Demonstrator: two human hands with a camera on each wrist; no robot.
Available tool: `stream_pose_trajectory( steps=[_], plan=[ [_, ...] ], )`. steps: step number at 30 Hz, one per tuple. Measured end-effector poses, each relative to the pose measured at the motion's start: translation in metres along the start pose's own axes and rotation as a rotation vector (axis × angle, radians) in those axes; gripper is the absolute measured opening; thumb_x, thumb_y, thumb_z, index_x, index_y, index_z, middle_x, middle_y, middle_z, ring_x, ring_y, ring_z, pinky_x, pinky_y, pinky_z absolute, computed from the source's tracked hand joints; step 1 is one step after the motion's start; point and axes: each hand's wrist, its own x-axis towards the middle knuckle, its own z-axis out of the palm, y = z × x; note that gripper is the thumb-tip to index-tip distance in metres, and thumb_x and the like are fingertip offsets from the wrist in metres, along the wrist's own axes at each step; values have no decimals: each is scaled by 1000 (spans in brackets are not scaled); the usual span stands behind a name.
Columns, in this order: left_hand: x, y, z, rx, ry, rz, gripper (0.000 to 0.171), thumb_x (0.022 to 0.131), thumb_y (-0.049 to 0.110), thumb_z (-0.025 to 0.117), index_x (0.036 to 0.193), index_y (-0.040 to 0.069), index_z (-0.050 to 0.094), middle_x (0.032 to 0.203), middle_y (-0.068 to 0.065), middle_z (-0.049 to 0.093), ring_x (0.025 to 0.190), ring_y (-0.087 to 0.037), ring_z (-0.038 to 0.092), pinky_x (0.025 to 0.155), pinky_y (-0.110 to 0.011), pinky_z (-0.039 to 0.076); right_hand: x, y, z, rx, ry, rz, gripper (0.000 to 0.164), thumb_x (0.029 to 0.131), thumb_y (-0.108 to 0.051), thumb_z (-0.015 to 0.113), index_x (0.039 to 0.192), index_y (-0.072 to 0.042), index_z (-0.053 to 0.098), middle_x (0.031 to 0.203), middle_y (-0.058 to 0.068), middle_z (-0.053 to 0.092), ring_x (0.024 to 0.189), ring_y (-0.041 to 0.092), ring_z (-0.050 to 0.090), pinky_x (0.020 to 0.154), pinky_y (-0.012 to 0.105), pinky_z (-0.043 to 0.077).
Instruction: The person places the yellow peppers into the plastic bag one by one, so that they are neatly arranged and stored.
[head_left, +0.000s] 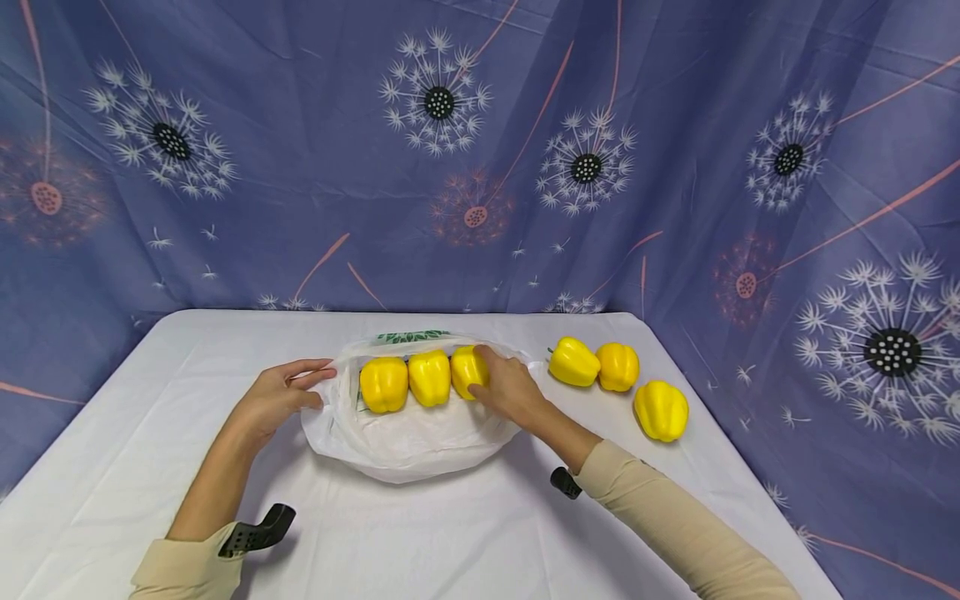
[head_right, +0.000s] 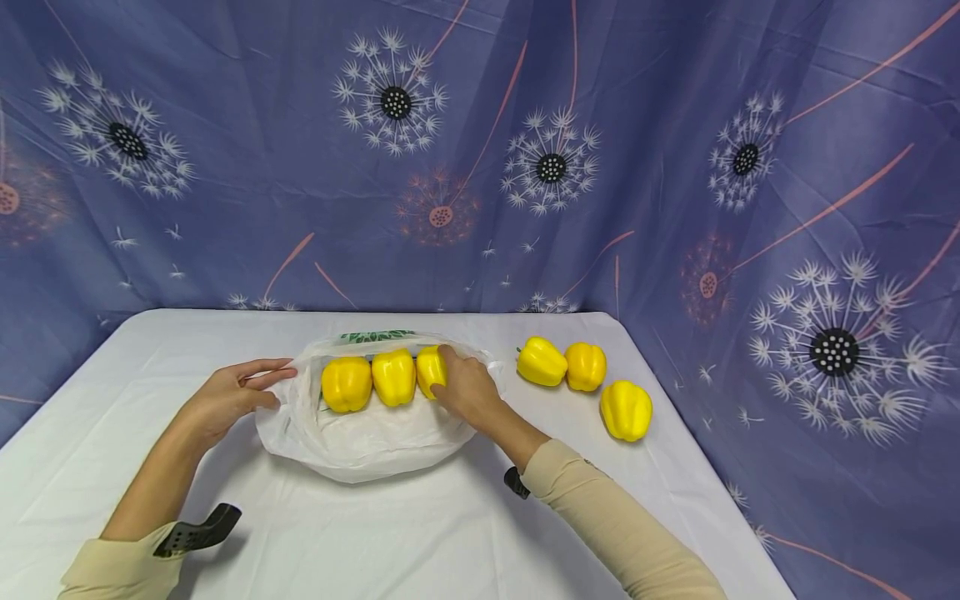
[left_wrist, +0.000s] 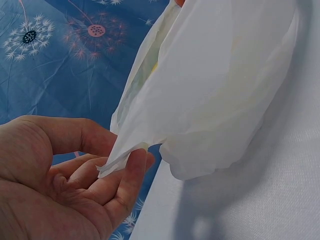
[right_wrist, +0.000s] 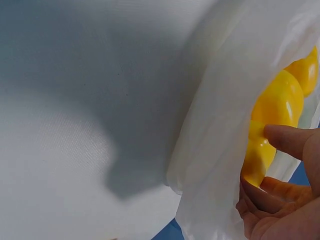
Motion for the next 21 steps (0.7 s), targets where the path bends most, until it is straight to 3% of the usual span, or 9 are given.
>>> stream_pose_trajectory(
  steps=[12,21],
  plan=[
    [0,-1,0,-6,2,2,78,83,-5,61,156,3,37,149,-18,53,152,-35,30,118,-57,24,1,-2,0,-3,-16,19,66,90,-29,74,149,-14,48,127,19,69,117,41,64,96,52,52],
    [1,-2,0,-11,2,-10,79,83,-5,61,157,2,36,149,-19,52,153,-36,27,119,-60,21,-1,-4,-6,-14,-60,30,68,91,-28,73,152,-14,44,136,17,66,122,37,63,100,51,51]
  ],
)
